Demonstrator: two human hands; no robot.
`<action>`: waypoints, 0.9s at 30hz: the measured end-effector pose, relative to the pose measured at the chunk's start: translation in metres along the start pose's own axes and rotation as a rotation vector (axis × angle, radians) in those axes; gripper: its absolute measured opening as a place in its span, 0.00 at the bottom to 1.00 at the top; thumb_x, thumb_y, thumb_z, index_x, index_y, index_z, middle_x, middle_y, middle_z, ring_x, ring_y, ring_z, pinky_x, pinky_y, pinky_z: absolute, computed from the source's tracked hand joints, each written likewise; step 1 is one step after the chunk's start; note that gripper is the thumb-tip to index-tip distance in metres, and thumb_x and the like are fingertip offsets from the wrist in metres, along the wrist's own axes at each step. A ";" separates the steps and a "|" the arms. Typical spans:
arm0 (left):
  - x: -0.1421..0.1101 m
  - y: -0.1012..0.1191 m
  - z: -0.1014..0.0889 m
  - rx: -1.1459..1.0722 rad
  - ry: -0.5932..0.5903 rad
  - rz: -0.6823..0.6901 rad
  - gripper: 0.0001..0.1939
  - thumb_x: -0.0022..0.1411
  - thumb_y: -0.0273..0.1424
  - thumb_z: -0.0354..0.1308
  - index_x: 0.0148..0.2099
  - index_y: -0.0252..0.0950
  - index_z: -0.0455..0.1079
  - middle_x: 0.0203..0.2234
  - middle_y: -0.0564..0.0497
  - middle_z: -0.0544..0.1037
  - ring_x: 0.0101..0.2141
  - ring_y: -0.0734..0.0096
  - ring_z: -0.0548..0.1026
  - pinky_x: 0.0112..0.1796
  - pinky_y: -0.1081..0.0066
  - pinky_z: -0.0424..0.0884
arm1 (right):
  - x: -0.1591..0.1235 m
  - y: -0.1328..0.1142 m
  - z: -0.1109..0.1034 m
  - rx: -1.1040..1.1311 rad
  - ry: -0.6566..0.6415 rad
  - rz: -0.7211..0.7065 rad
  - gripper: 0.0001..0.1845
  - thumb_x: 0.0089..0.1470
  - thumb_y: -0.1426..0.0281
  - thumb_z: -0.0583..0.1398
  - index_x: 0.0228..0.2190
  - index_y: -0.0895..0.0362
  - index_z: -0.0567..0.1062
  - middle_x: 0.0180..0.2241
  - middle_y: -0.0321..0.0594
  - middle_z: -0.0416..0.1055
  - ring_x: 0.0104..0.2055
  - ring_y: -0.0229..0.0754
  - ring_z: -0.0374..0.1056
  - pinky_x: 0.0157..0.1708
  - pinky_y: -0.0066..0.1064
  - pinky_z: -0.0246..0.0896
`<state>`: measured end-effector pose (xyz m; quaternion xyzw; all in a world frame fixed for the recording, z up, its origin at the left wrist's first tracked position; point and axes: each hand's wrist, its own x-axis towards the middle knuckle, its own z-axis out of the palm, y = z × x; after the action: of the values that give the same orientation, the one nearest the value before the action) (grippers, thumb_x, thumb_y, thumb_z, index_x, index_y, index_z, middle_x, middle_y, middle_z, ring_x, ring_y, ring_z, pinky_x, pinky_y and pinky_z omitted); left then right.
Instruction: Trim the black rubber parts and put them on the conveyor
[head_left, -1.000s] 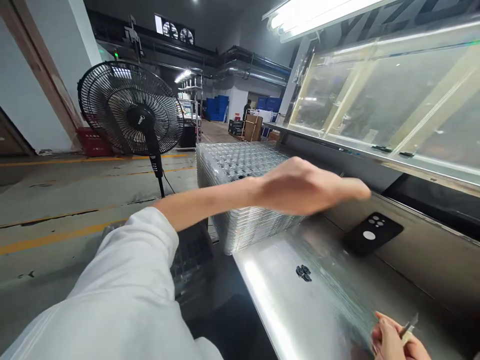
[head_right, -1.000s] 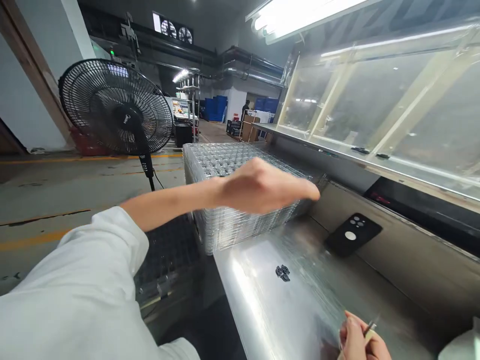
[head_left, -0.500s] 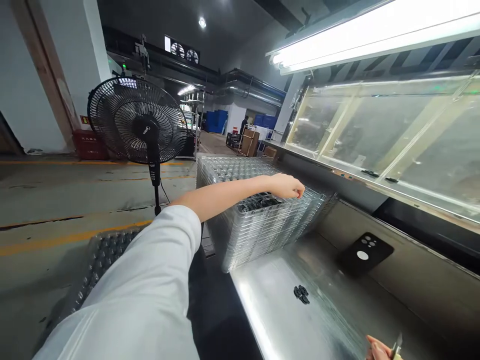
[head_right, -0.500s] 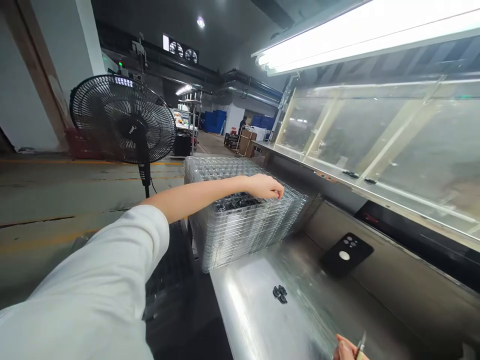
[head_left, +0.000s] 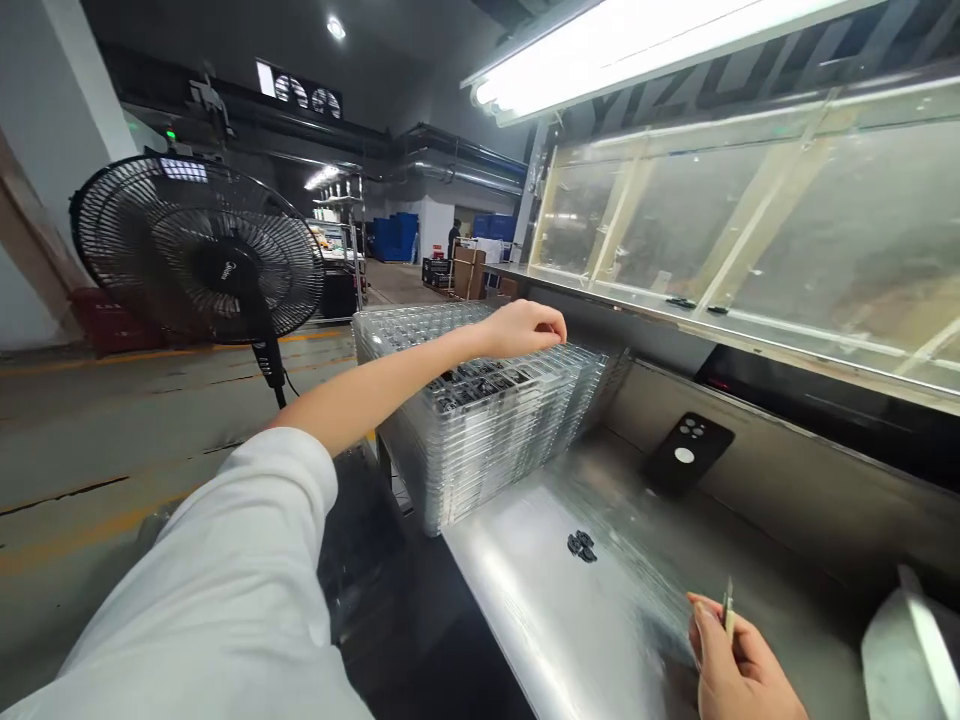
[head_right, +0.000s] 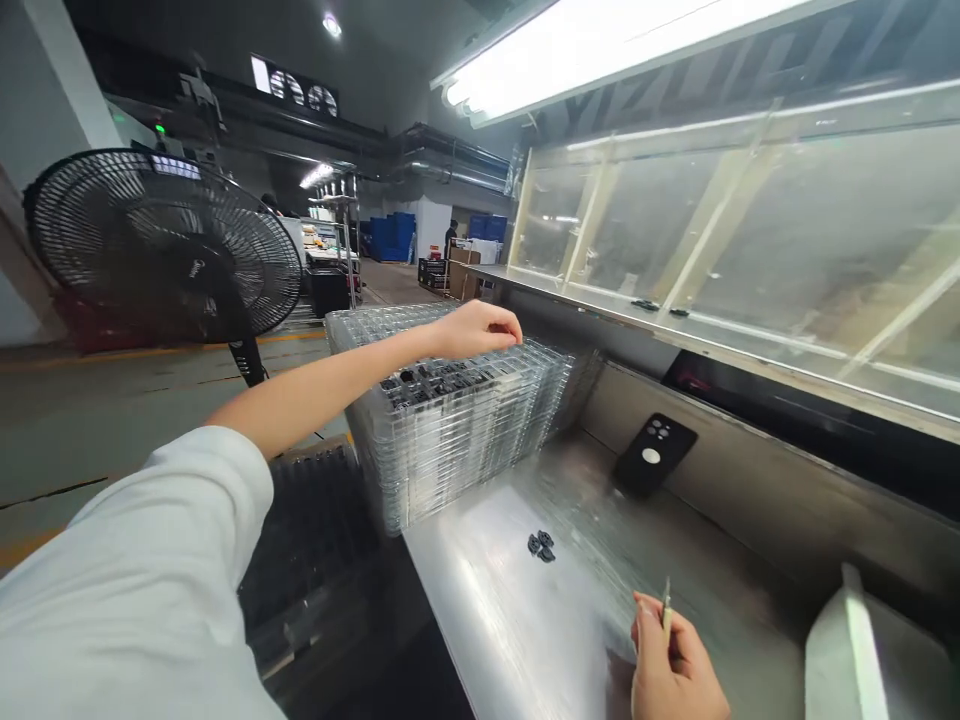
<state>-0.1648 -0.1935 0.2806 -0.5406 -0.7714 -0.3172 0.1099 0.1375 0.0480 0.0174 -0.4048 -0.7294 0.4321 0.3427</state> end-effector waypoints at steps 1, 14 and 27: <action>-0.006 0.012 0.000 0.028 0.055 0.044 0.11 0.64 0.28 0.55 0.43 0.34 0.79 0.34 0.49 0.82 0.36 0.72 0.77 0.39 0.72 0.69 | -0.001 0.001 0.002 0.009 0.003 -0.017 0.30 0.43 0.44 0.61 0.37 0.54 0.81 0.26 0.38 0.72 0.25 0.47 0.66 0.23 0.34 0.57; -0.109 0.092 0.158 0.365 -0.156 0.433 0.18 0.77 0.35 0.43 0.42 0.38 0.73 0.29 0.49 0.76 0.31 0.69 0.73 0.31 0.68 0.62 | -0.006 0.004 0.019 0.369 0.070 -0.175 0.18 0.54 0.54 0.62 0.33 0.57 0.77 0.26 0.35 0.67 0.29 0.41 0.63 0.29 0.32 0.54; -0.097 0.057 0.267 0.482 -0.576 -0.040 0.23 0.75 0.49 0.46 0.53 0.34 0.66 0.49 0.39 0.77 0.47 0.52 0.79 0.42 0.64 0.69 | -0.011 0.004 0.021 0.329 0.026 -0.257 0.19 0.59 0.53 0.58 0.30 0.56 0.74 0.25 0.33 0.62 0.29 0.40 0.58 0.31 0.32 0.51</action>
<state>-0.0289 -0.0924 0.0451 -0.5511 -0.8336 0.0366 0.0063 0.1259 0.0327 0.0039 -0.2525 -0.6903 0.4927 0.4659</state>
